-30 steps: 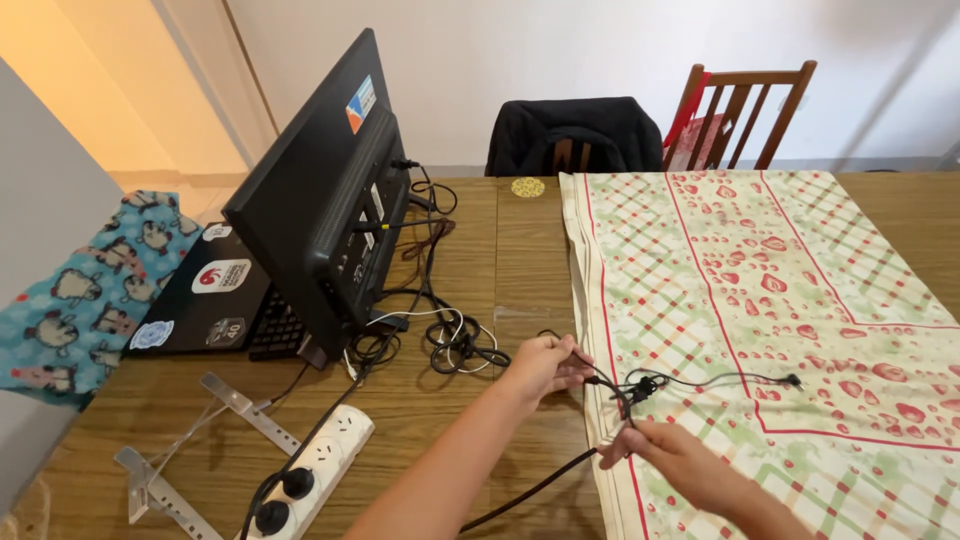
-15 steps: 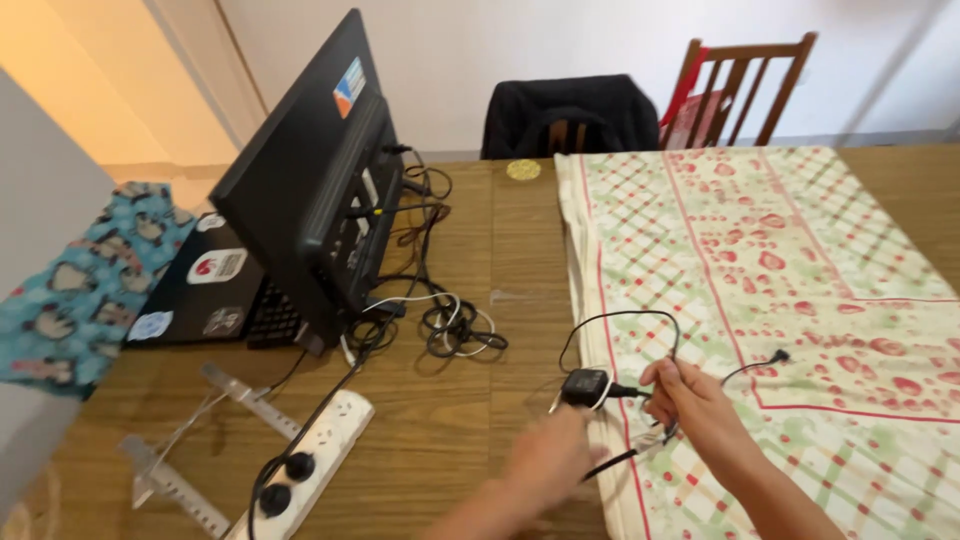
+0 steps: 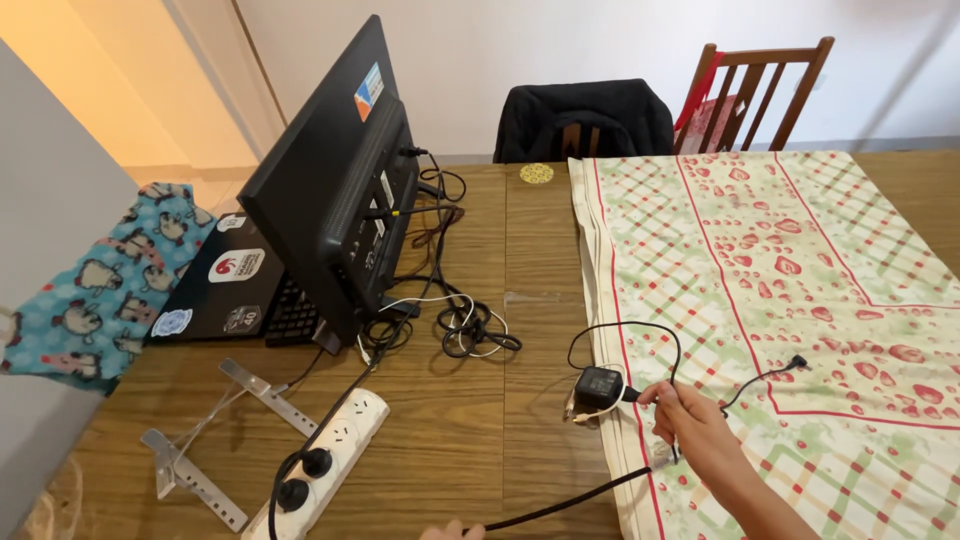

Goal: Organizing and managing various computer and electronic cables on a desk.

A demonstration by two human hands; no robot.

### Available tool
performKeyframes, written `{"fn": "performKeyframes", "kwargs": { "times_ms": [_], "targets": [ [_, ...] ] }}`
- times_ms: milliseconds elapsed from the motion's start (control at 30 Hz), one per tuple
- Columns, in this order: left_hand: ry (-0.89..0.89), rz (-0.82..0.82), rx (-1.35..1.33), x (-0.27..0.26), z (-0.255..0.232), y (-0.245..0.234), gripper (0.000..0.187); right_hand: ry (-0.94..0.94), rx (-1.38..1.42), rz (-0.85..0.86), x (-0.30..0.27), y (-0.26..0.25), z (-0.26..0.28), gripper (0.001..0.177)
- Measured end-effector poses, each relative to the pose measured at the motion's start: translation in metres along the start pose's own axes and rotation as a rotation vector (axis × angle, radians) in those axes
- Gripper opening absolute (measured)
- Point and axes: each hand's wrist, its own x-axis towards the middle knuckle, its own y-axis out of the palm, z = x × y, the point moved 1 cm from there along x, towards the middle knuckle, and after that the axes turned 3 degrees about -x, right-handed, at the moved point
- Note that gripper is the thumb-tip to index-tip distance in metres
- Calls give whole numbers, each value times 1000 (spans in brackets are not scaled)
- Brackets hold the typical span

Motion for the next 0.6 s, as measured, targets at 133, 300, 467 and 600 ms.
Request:
{"fn": "performKeyframes", "kwargs": {
  "times_ms": [133,300,467,600],
  "targets": [
    [577,-90,240,11,20,-7,23,47,-66,9,-6,4,0,43],
    [412,-74,24,-85,-22,-156,58,108,-217,121,-1,-2,-31,45],
    [37,-170,-70,6,-14,-151,39,248,-519,116,-27,14,-12,50],
    [-50,-185,-112,43,-8,-145,41,168,-605,147,-18,10,-34,49]
  ]
}}
